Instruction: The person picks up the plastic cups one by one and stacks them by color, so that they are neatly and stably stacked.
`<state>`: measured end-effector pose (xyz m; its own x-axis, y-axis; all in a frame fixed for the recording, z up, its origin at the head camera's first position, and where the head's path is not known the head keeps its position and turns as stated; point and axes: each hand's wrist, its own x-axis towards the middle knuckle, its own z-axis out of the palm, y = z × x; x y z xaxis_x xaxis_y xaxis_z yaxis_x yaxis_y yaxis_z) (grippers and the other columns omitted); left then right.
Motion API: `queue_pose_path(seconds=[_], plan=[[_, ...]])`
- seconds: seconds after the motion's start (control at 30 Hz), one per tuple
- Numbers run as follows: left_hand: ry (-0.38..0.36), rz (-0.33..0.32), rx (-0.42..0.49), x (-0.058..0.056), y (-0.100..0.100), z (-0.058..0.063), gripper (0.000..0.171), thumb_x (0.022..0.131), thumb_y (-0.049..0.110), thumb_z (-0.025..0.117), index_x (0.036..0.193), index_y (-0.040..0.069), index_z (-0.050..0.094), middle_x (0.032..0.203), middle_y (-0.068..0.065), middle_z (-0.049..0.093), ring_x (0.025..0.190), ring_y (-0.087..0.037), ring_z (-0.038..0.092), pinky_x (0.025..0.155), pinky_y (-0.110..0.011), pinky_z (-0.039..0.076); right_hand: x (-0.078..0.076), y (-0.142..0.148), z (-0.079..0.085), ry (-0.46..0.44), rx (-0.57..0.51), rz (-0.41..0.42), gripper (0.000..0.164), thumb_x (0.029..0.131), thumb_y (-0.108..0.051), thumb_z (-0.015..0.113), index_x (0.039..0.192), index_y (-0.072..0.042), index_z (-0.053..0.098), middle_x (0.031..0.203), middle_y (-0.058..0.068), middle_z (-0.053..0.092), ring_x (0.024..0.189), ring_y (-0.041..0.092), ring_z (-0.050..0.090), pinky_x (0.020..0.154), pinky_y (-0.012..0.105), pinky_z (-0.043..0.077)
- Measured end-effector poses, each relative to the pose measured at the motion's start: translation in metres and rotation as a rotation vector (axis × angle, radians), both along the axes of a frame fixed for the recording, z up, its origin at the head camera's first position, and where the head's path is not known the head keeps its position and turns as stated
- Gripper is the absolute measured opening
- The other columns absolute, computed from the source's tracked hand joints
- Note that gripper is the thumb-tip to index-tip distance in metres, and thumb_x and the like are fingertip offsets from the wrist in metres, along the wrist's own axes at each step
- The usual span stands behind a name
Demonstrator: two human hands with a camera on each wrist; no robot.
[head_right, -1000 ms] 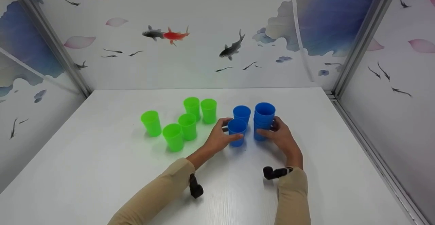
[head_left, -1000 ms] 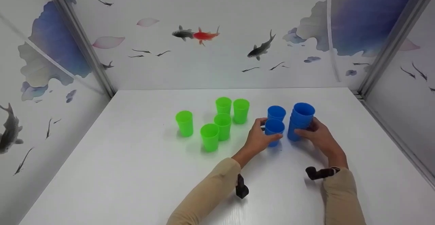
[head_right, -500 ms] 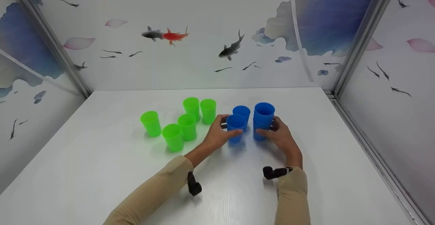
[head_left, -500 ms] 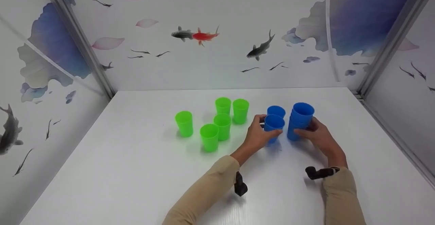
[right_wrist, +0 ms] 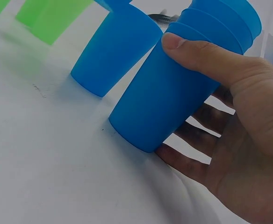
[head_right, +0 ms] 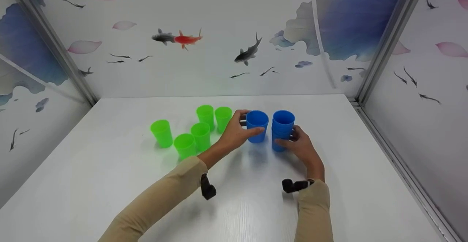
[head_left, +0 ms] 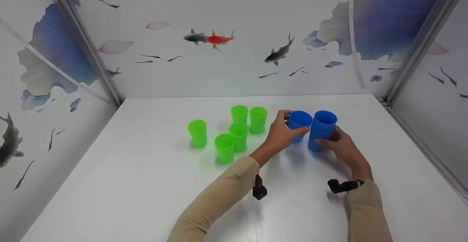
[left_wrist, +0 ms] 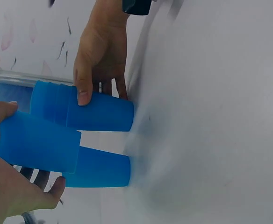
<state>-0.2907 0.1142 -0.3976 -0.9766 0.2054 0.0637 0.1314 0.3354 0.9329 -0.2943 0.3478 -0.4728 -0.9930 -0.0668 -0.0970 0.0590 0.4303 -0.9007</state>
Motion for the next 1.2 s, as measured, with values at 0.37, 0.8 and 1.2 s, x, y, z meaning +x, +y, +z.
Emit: queue_pose_path(seconds=[0.37, 0.8, 1.2], plan=[[0.058, -0.021, -0.021, -0.004, 0.01, 0.033, 0.071, 0.086, 0.04, 0.078, 0.143, 0.019, 0.042, 0.145, -0.006, 0.054, 0.132, -0.022, 0.055, 0.109, -0.039, 0.049, 0.0, -0.001, 0.002, -0.058, 0.023, -0.025, 0.117, 0.083, -0.058, 0.074, 0.162, -0.016, -0.002, 0.168, 0.021, 0.012, 0.153, 0.049, 0.012, 0.118, 0.071, 0.017], [0.093, -0.031, -0.013, -0.006, 0.021, 0.057, 0.071, 0.086, 0.042, 0.077, 0.144, 0.02, 0.043, 0.144, -0.004, 0.055, 0.129, -0.02, 0.058, 0.104, -0.038, 0.053, -0.001, 0.001, 0.0, -0.03, 0.023, -0.006, 0.116, 0.084, -0.058, 0.073, 0.162, -0.013, 0.0, 0.167, 0.021, 0.015, 0.153, 0.049, 0.015, 0.119, 0.07, 0.018], [0.071, -0.033, 0.029, -0.007, 0.046, 0.065, 0.069, 0.087, 0.043, 0.076, 0.144, 0.023, 0.042, 0.146, 0.0, 0.054, 0.129, -0.019, 0.058, 0.105, -0.041, 0.052, -0.004, 0.001, 0.002, -0.04, 0.038, -0.005, 0.12, 0.083, -0.061, 0.071, 0.162, -0.012, -0.003, 0.167, 0.024, 0.014, 0.152, 0.05, 0.016, 0.118, 0.07, 0.019]])
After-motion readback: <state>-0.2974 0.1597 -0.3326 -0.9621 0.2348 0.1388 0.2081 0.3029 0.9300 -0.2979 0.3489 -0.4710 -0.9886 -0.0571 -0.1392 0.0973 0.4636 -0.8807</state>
